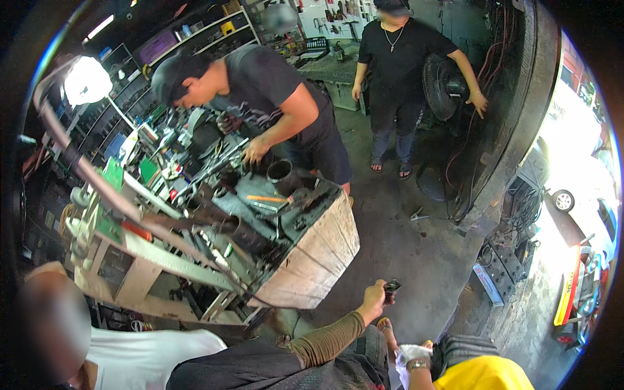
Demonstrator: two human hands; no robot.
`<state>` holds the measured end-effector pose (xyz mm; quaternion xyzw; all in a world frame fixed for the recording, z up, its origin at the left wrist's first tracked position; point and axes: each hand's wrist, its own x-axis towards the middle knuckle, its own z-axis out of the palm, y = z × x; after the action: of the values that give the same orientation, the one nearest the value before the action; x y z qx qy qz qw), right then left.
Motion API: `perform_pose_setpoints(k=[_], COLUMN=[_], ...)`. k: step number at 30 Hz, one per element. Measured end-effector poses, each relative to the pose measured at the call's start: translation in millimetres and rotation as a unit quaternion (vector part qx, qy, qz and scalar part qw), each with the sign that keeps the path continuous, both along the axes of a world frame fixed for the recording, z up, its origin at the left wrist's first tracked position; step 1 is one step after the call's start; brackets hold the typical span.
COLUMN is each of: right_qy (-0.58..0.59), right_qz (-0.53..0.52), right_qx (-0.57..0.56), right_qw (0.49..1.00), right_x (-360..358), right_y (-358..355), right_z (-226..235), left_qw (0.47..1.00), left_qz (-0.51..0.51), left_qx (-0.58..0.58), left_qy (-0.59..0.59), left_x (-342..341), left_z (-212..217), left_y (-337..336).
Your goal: The person cleans a small metal part with a blue cloth, then inserts it into a larger mechanical housing. They use a screwdriver to tighten a screw and a hammer to tap the part into place. The person continues to adjust and secure the assembly with both hands.
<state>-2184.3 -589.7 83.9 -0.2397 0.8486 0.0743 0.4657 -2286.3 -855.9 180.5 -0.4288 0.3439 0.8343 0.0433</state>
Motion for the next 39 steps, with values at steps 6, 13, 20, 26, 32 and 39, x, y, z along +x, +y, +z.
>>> perform_pose_setpoints(k=[6, 13, 20, 26, 32, 39], right_qy=[0.029, 0.074, 0.135, 0.212, -0.048, -0.1], right_qz=[-0.208, -0.329, -0.339, -0.255, -0.26, -0.259], right_qx=[-0.035, -0.061, -0.113, -0.426, -0.524, -0.582], right_qw=[0.977, 0.94, 0.924, 0.841, 0.809, 0.765], right_x=[-42, -243, -476, -762, -950, -1109], right_y=[-23, -72, -94, -301, -548, -723], right_z=[-25, 1, 36, 111, 248, 320], left_qw=[0.997, 0.996, 0.962, 0.834, 0.753, 0.725], left_qz=[-0.041, 0.023, 0.242, 0.448, 0.517, 0.464], left_qx=[0.048, 0.021, -0.049, -0.252, -0.319, -0.493], left_qy=[0.038, 0.078, 0.12, 0.201, 0.254, 0.128], left_x=[-166, -421, -600, -757, -894, -969], left_z=[10, 30, 103, 167, 207, 213], left_y=[-14, -101, -275, -454, -611, -752])
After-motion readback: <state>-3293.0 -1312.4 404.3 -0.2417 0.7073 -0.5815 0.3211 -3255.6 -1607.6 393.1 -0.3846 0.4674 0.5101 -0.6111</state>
